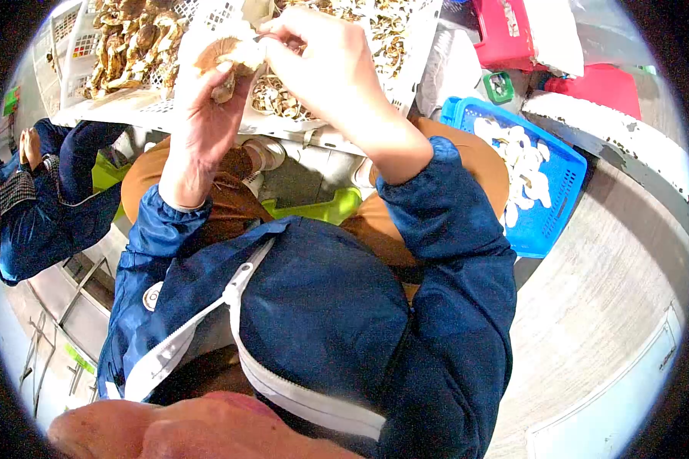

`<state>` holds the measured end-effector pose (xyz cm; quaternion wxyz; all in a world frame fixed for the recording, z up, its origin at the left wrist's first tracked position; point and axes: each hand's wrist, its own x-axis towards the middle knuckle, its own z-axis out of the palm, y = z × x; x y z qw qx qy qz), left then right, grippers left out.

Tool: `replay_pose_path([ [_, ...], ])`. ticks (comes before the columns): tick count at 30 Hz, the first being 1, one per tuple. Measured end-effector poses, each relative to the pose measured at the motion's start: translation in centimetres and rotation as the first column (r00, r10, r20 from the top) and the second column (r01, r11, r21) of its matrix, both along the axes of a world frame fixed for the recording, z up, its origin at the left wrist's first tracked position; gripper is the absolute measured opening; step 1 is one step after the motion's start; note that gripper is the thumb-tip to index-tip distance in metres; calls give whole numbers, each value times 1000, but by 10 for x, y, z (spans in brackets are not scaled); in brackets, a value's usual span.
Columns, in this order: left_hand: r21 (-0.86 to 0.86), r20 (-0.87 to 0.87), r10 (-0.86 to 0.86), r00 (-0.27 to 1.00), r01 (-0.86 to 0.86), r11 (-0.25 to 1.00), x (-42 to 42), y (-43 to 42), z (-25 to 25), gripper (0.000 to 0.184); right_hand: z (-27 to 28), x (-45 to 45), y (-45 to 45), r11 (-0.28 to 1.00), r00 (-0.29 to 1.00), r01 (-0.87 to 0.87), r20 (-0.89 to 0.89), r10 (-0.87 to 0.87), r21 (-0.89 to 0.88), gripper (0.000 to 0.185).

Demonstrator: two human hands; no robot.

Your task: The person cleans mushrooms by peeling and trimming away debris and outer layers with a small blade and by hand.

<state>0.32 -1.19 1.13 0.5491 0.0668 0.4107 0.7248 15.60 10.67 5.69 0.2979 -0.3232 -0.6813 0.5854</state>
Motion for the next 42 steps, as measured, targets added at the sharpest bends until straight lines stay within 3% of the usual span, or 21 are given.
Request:
replay_pose_path([
  [6, -31, 20, -9, 1000, 9, 999, -5, 1, 0, 40, 3, 10, 17, 999, 995, 32, 90, -32, -3, 14],
  [7, -35, 29, 4, 1000, -3, 999, -7, 1, -5, 39, 14, 11, 20, 997, 982, 47, 184, -36, -57, 14],
  [10, -57, -24, -2, 1000, 1, 998, -10, 3, -7, 40, 4, 6, 17, 994, 1000, -24, 5, 24, 110, 13],
  [11, -56, -47, 0, 999, -3, 998, -9, 3, -4, 41, 7, 7, 12, 998, 997, -58, 53, 56, 33, 11],
  [14, -59, -119, 13, 993, -21, 998, 0, 6, 1, 45, -12, 4, 10, 893, 984, -105, -83, 157, 438, 10],
  [18, -71, -185, 23, 982, -37, 997, 2, 7, -1, 53, -19, 2, 5, 879, 998, -49, 1, 55, 474, 14],
  [22, -20, -185, 29, 982, -34, 999, 6, 11, 11, 54, -22, 1, 7, 968, 998, -38, -45, 51, 246, 16],
  [23, -1, -170, 34, 985, -35, 999, 6, 11, 11, 53, -10, 3, 5, 982, 994, -81, 85, 66, 173, 19],
  [24, 17, -156, 39, 987, -37, 999, 6, 10, 10, 53, -33, 3, 10, 952, 997, -66, -22, 77, 300, 20],
  [25, 17, -177, 27, 984, -25, 1000, 8, 8, 5, 54, -17, 4, 4, 983, 998, -56, -14, 59, 172, 20],
  [26, 16, -200, 17, 980, -14, 1000, 7, 9, 1, 55, -12, 5, 5, 985, 992, -86, 108, 71, 146, 17],
  [28, 42, -52, 46, 998, -44, 998, 10, 11, 12, 56, -14, 4, 8, 979, 998, -67, 4, 68, 193, 13],
  [31, 69, -46, 35, 998, -32, 997, 10, 11, 4, 53, -13, 7, 6, 988, 998, -64, 20, 62, 140, 6],
  [34, 29, 25, -8, 1000, 7, 1000, 4, 9, 15, 50, -9, 6, 6, 998, 998, -59, 16, 59, 22, 8],
  [38, 6, 142, -70, 987, 70, 998, -8, 3, 23, 40, -21, 5, 19, 979, 989, -64, -141, 37, -195, 7],
  [39, 28, 177, -102, 979, 98, 995, -9, 2, 22, 38, -22, 4, 23, 986, 995, -25, -97, 9, -166, 6],
  [42, 45, 229, -152, 961, 146, 988, -11, 3, 16, 37, -22, 6, 33, 964, 945, -57, 325, -31, 258, 7],
])
